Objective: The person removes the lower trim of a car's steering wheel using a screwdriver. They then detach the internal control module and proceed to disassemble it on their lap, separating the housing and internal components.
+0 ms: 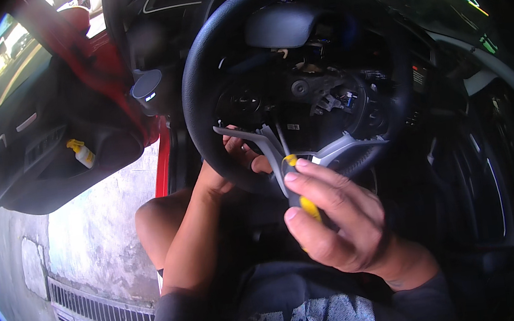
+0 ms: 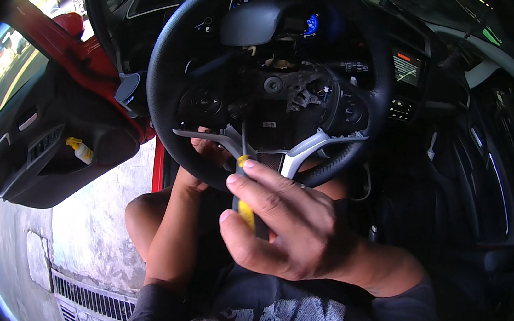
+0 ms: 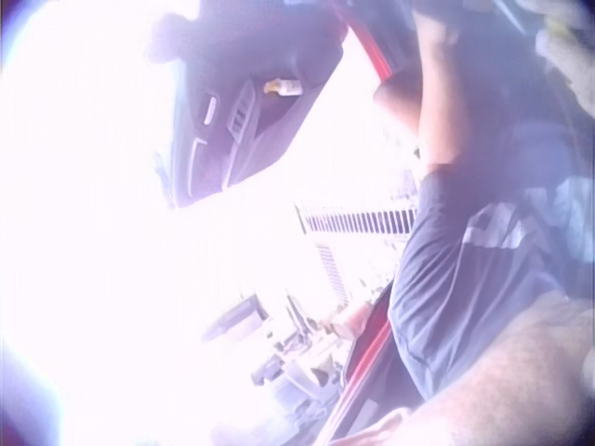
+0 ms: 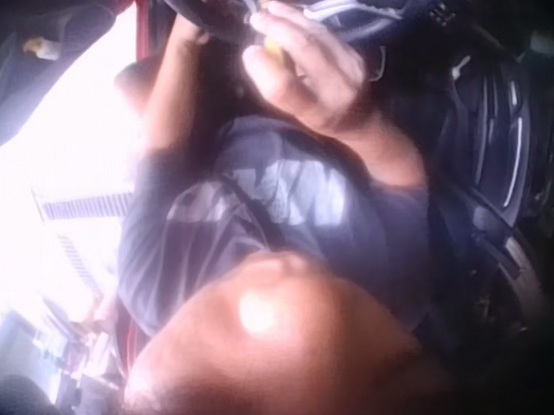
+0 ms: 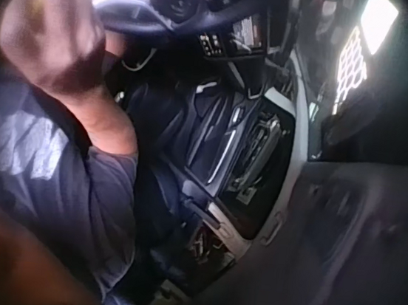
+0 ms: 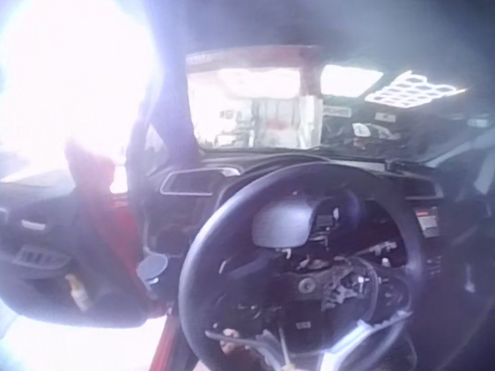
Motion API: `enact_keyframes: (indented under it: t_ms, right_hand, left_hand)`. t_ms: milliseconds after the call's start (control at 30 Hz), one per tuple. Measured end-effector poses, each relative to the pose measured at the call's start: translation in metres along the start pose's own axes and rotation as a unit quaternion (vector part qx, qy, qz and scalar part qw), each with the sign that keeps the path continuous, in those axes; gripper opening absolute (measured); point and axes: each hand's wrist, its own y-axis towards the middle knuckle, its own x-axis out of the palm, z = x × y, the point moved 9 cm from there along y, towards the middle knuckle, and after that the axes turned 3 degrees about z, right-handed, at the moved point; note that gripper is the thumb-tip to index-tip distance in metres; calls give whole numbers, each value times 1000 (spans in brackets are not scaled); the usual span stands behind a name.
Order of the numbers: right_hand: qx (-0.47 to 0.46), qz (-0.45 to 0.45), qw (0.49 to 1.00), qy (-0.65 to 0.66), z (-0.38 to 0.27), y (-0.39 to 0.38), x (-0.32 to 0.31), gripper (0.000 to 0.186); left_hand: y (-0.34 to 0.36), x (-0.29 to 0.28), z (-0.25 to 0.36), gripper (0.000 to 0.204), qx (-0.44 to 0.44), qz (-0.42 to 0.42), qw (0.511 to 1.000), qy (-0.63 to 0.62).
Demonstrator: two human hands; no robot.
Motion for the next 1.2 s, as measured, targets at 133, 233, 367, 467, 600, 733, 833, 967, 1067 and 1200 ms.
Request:
enact_keyframes:
  t_ms: [133, 233, 367, 467, 600, 733, 833, 967, 1067, 1200]
  right_hand:
    - [-18, -23, 1000, 3, -6, 3, 3, 26]
    - [-33, -30, 999, -3, -10, 2, 7, 20]
    - [-52, -32, 998, -15, -14, 1, 11, 16]
    - [-40, -25, 999, -10, -13, 2, 11, 16]
    - [-36, -18, 999, -9, -11, 2, 7, 18]
    - [7, 12, 1000, 5, 7, 4, -9, 31]
    - [50, 29, 998, 9, 21, 2, -21, 42]
    - [62, 8, 998, 3, 11, 6, -16, 48]
    - [52, 15, 998, 18, 8, 6, -5, 45]
    - [52, 38, 995, 82, 22, 14, -2, 49]
  left_hand:
    - [-1, -4, -1, 13, -18, 11, 1000, -3]
    - [0, -2, -3, 16, -29, 6, 999, -21]
    - [2, -13, -9, 18, -21, 16, 999, -33]
    - [-2, -13, -6, 19, -25, 26, 999, -19]
    - [0, -11, -3, 18, -21, 18, 1000, -7]
    - [0, -1, 0, 12, -10, 17, 1000, -16]
    - [-2, -3, 2, 12, -4, 14, 1000, -9]
    - [-1, -17, -5, 17, -30, -14, 999, -3]
    - [0, 0, -1, 16, -10, -11, 1000, -13]
    - [-6, 18, 9, 16, -8, -6, 1000, 3]
